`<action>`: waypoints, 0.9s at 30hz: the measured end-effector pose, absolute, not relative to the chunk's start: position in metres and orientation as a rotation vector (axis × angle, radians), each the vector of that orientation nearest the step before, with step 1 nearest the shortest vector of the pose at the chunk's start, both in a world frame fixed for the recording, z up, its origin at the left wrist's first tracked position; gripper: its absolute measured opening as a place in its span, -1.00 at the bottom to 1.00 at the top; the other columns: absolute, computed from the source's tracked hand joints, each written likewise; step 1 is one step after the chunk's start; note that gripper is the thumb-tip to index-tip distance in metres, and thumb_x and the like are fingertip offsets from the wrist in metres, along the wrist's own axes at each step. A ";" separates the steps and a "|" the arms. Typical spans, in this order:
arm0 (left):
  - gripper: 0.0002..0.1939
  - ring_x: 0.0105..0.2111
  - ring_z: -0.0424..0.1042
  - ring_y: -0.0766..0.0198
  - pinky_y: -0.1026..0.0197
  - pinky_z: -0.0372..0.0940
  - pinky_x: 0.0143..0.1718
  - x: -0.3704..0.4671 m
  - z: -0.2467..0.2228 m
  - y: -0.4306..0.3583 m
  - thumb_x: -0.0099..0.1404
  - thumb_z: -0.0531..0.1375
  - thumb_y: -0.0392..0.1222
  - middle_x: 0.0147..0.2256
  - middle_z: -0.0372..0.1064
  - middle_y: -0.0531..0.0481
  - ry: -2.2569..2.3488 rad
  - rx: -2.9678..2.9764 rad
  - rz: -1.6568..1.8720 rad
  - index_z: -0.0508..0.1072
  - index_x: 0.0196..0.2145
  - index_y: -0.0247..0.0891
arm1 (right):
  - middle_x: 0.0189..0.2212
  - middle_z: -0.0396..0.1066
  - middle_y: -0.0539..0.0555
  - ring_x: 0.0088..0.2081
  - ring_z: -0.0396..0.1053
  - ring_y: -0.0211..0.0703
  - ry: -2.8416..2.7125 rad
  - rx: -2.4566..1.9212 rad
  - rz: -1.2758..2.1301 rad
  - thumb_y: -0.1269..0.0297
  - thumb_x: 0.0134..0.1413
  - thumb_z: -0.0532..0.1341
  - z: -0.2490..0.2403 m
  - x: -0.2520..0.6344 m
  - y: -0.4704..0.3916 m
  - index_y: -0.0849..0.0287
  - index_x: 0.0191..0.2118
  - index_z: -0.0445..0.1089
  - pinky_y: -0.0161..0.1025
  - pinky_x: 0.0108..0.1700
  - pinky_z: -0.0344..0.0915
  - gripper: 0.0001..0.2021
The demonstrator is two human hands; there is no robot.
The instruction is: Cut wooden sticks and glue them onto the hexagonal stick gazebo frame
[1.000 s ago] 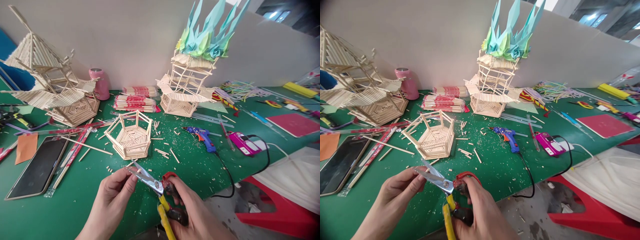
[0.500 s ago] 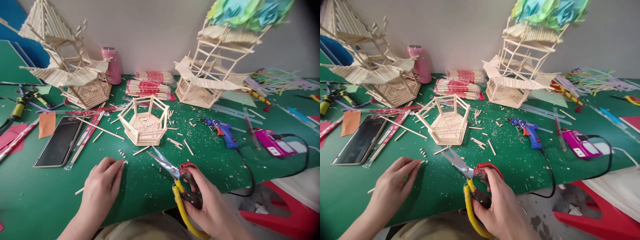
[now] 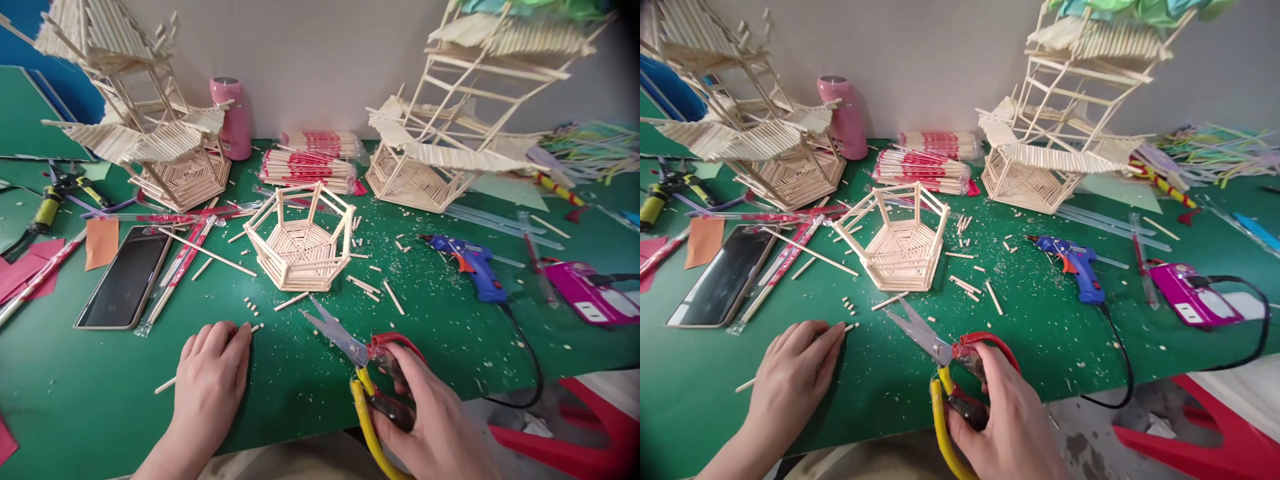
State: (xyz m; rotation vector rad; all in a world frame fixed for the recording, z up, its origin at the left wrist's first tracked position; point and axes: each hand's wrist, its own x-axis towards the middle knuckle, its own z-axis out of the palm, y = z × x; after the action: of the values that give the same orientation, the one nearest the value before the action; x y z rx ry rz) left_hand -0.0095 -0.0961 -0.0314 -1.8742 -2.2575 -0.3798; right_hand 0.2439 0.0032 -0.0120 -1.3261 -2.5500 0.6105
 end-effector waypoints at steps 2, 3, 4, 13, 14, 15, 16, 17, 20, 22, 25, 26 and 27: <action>-0.79 -0.44 0.29 0.17 0.15 0.20 -0.41 -0.010 -0.031 -0.094 0.31 0.02 -0.29 -0.42 0.34 -0.09 -2.242 -1.887 -0.341 0.47 -0.31 -0.29 | -0.22 0.44 0.21 -0.28 0.47 0.02 -2.538 -1.345 0.586 0.18 -0.06 0.10 -0.016 0.244 0.001 0.23 0.04 0.14 -0.19 -0.37 0.43 -0.51; -0.78 -0.44 0.29 0.17 0.15 0.19 -0.42 -0.011 -0.030 -0.093 0.31 0.02 -0.29 -0.43 0.34 -0.09 -2.236 -1.893 -0.320 0.47 -0.31 -0.29 | -0.22 0.44 0.22 -0.27 0.46 0.03 -2.533 -1.354 0.572 0.17 -0.05 0.09 -0.018 0.244 0.000 0.22 0.05 0.12 -0.16 -0.35 0.43 -0.50; -0.77 -0.45 0.29 0.17 0.15 0.18 -0.43 -0.011 -0.029 -0.091 0.31 0.02 -0.29 -0.44 0.34 -0.09 -2.228 -1.900 -0.301 0.48 -0.32 -0.29 | -0.22 0.43 0.21 -0.26 0.46 0.05 -2.530 -1.360 0.558 0.16 -0.05 0.08 -0.019 0.244 -0.001 0.21 0.05 0.10 -0.13 -0.32 0.43 -0.50; -0.74 -0.48 0.34 0.16 0.15 0.19 -0.46 -0.016 -0.022 -0.080 0.31 0.01 -0.26 -0.46 0.35 -0.09 -2.205 -1.849 -0.371 0.49 -0.34 -0.32 | -0.27 0.44 0.23 -0.31 0.48 0.06 -2.644 -1.273 0.443 0.16 -0.06 0.11 -0.020 0.245 0.001 0.21 0.07 0.00 -0.15 -0.41 0.44 -0.45; -0.74 -0.49 0.34 0.16 0.15 0.20 -0.47 -0.019 -0.021 -0.079 0.31 0.01 -0.25 -0.47 0.35 -0.09 -2.211 -1.819 -0.402 0.49 -0.35 -0.33 | -0.27 0.44 0.23 -0.32 0.48 0.05 -2.664 -1.246 0.431 0.17 -0.06 0.12 -0.020 0.246 0.003 0.21 0.08 -0.01 -0.16 -0.42 0.44 -0.44; -0.73 -0.50 0.34 0.16 0.16 0.20 -0.48 -0.023 -0.021 -0.078 0.31 0.02 -0.24 -0.48 0.35 -0.09 -2.216 -1.791 -0.437 0.50 -0.37 -0.34 | -0.27 0.44 0.23 -0.32 0.48 0.05 -2.676 -1.223 0.421 0.17 -0.06 0.12 -0.020 0.246 0.004 0.22 0.08 -0.02 -0.17 -0.43 0.44 -0.43; -0.72 -0.50 0.34 0.17 0.17 0.21 -0.49 -0.028 -0.021 -0.076 0.31 0.02 -0.22 -0.48 0.36 -0.08 -2.228 -1.775 -0.468 0.50 -0.38 -0.33 | -0.27 0.44 0.24 -0.33 0.49 0.04 -2.681 -1.212 0.418 0.17 -0.06 0.13 -0.020 0.247 0.004 0.22 0.08 -0.03 -0.19 -0.44 0.45 -0.43; -0.72 -0.50 0.35 0.17 0.17 0.22 -0.49 -0.033 -0.022 -0.075 0.31 0.01 -0.21 -0.48 0.37 -0.08 -2.238 -1.769 -0.499 0.50 -0.38 -0.33 | -0.26 0.44 0.24 -0.33 0.49 0.03 -2.682 -1.213 0.421 0.17 -0.06 0.13 -0.020 0.247 0.005 0.22 0.08 -0.03 -0.20 -0.44 0.45 -0.43; -0.73 -0.47 0.38 0.18 0.18 0.25 -0.46 -0.047 -0.025 -0.069 0.31 0.02 -0.19 -0.47 0.40 -0.06 -2.256 -1.836 -0.555 0.50 -0.32 -0.30 | -0.26 0.44 0.22 -0.34 0.49 0.00 -2.686 -1.221 0.450 0.18 -0.06 0.14 -0.020 0.248 0.004 0.22 0.07 -0.03 -0.24 -0.45 0.45 -0.44; -0.74 -0.46 0.38 0.19 0.19 0.27 -0.44 -0.054 -0.027 -0.066 0.32 0.01 -0.19 -0.46 0.40 -0.04 -2.252 -1.894 -0.558 0.49 -0.29 -0.27 | -0.26 0.44 0.22 -0.34 0.49 0.00 -2.683 -1.243 0.460 0.19 -0.06 0.13 -0.019 0.247 0.002 0.22 0.07 -0.02 -0.24 -0.46 0.45 -0.45; -0.71 -0.43 0.37 0.22 0.21 0.28 -0.42 -0.060 -0.029 -0.064 0.32 -0.01 -0.19 -0.44 0.38 -0.04 -2.238 -1.959 -0.547 0.50 -0.31 -0.23 | -0.26 0.44 0.22 -0.36 0.48 0.02 -2.658 -1.282 0.438 0.20 -0.09 0.13 -0.019 0.246 0.001 0.21 0.05 0.00 -0.21 -0.47 0.45 -0.45; -0.71 -0.43 0.37 0.23 0.22 0.29 -0.42 -0.061 -0.030 -0.064 0.33 -0.02 -0.19 -0.43 0.37 -0.05 -2.236 -1.977 -0.547 0.50 -0.32 -0.22 | -0.26 0.44 0.22 -0.36 0.48 0.02 -2.657 -1.278 0.432 0.20 -0.10 0.14 -0.019 0.246 0.001 0.21 0.05 0.01 -0.20 -0.47 0.45 -0.45; -0.70 -0.42 0.37 0.23 0.22 0.29 -0.42 -0.061 -0.030 -0.064 0.33 -0.03 -0.19 -0.42 0.36 -0.05 -2.237 -1.990 -0.551 0.51 -0.32 -0.22 | -0.26 0.44 0.23 -0.36 0.48 0.03 -2.659 -1.270 0.422 0.19 -0.10 0.14 -0.019 0.246 0.001 0.21 0.05 0.01 -0.20 -0.47 0.45 -0.44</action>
State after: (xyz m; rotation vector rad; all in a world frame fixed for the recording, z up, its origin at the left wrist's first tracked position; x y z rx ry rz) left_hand -0.0612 -0.0637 -0.0300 -1.9905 -2.2373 -0.5514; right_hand 0.2464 0.0014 -0.0194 -1.2699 -2.6592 0.4220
